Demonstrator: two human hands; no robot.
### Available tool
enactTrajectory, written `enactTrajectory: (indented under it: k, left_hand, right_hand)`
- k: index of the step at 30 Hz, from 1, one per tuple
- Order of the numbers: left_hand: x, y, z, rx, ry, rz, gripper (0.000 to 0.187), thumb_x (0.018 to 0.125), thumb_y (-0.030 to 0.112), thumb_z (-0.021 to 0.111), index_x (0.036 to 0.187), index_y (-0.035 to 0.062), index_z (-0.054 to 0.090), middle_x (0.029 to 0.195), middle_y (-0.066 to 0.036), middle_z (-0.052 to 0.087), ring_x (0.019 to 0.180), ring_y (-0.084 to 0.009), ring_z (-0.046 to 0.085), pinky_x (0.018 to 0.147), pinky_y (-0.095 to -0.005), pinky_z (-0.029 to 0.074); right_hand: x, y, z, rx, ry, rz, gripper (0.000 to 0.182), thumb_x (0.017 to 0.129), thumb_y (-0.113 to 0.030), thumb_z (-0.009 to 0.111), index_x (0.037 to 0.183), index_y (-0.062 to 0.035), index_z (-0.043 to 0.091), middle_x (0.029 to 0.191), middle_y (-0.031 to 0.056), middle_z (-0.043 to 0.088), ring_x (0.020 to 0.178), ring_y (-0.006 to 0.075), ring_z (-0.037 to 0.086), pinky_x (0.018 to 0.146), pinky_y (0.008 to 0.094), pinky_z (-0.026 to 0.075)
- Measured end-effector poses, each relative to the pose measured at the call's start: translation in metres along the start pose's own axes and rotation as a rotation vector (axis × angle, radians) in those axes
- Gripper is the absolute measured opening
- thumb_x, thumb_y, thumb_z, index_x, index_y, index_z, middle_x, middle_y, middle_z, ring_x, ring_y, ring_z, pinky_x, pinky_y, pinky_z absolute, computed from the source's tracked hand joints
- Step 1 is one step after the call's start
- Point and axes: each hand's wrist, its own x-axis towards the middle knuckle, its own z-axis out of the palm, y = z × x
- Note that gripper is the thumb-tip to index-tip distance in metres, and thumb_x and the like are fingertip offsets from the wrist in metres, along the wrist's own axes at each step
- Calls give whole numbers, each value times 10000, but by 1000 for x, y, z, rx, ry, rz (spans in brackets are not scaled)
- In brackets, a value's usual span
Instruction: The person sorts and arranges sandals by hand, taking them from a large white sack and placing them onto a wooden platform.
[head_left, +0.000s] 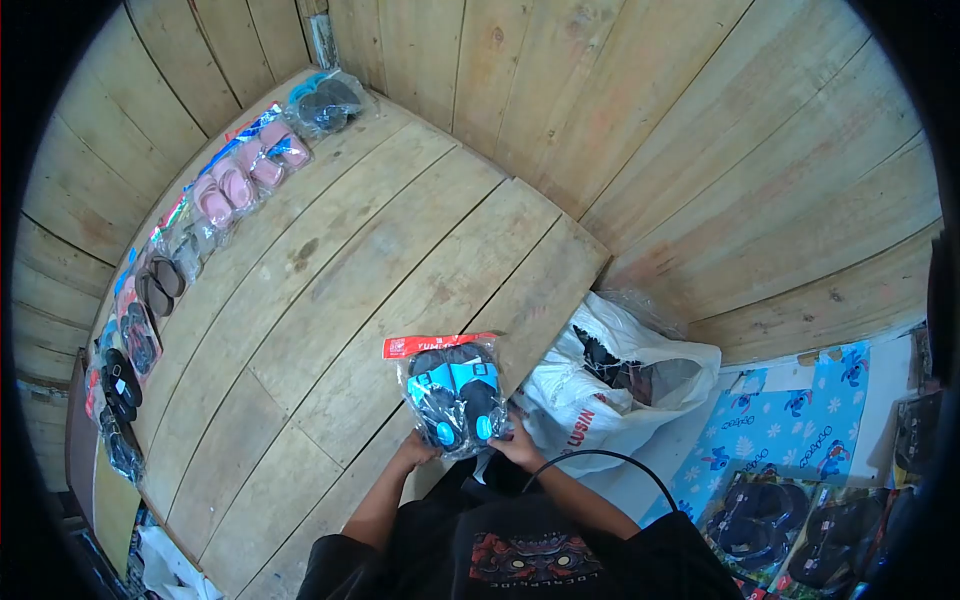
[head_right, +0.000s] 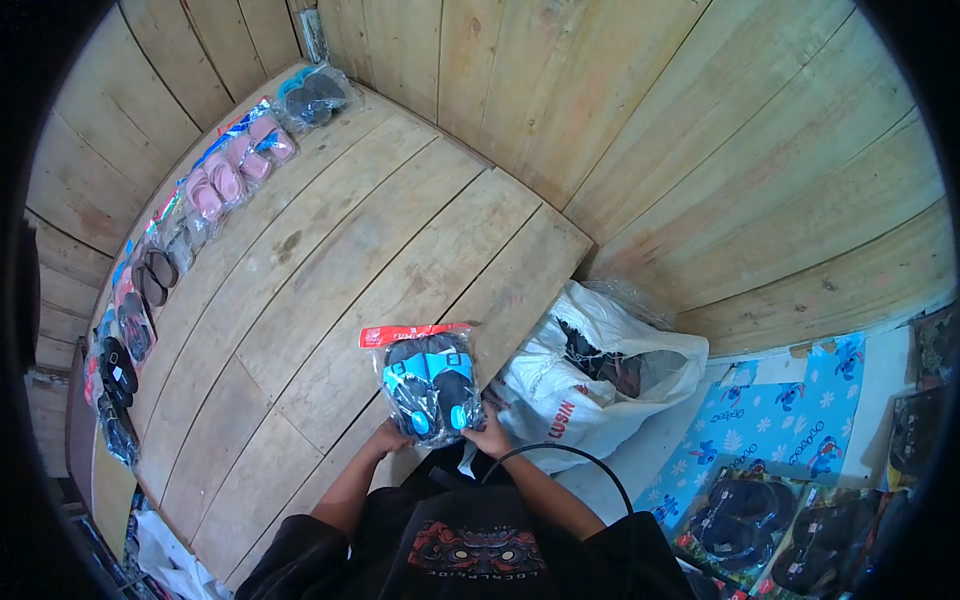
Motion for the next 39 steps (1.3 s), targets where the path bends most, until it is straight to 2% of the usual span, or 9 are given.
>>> enactTrajectory:
  k: [2,4,5,7,11,17,26,30,39]
  left_hand:
    - [-10,24,-8,89,6,-16,707,618,243,769,1192,-49,477,843,-132,654,785,-251,624,695,-356,508]
    - [-12,38,-14,504,-111,-118,556,645,274,754,1065,-41,570,711,-124,644,662,-248,623,602,-342,512]
    - [-11,39,-16,508,-113,-118,556,645,274,754,1065,-41,570,711,-124,644,662,-248,623,602,-342,512]
    - [-6,36,-17,385,-351,-451,357,751,260,669,970,-18,618,745,-134,669,623,-232,639,524,-321,497]
    - [-9,12,-14,17,-507,-449,242,854,195,536,961,-4,622,802,-156,685,632,-238,668,478,-313,498]
    - [-44,28,0,-654,-397,-458,314,910,159,421,1166,1,508,1158,-157,601,1030,-283,615,786,-372,527]
    - [-68,59,23,-1253,-343,-276,449,857,186,618,1249,66,437,1206,-114,528,1098,-252,541,909,-420,455]
    - [-62,113,47,-1286,-11,-137,531,858,332,632,1279,81,427,1267,-61,495,1152,-226,477,970,-413,384]
    - [21,158,81,-1334,63,61,377,878,338,610,1170,113,528,1125,-39,605,1002,-213,577,854,-385,469]
  right_hand:
    - [21,33,-11,-172,-163,-33,408,809,-133,694,1149,-46,486,901,57,619,836,153,606,752,320,510]
    - [8,-25,-12,21,-290,546,315,857,-221,639,1098,-58,520,888,77,637,763,170,626,699,324,518]
    - [3,-42,-6,-82,-262,508,270,894,-277,571,1059,-69,522,829,82,641,725,209,655,623,301,523]
    - [2,-45,-6,104,-320,588,258,899,-272,562,1053,-69,516,816,80,632,743,231,663,608,302,531]
    - [-1,-45,-5,405,-431,701,261,915,-275,527,1068,-67,488,780,69,594,797,286,675,591,318,559]
    - [-9,-27,3,217,-294,582,347,918,-360,511,1051,-41,476,777,55,526,769,268,663,656,363,579]
    - [-25,-38,12,763,-299,256,404,897,-249,595,1218,-35,473,1173,89,548,1027,218,579,888,369,487]
    - [-13,-63,13,963,-351,312,349,890,-215,611,1189,-65,512,1124,60,587,1036,186,565,897,358,463]
    - [8,-61,-87,449,145,18,276,934,-335,523,933,-62,562,801,44,615,675,124,582,579,280,446]
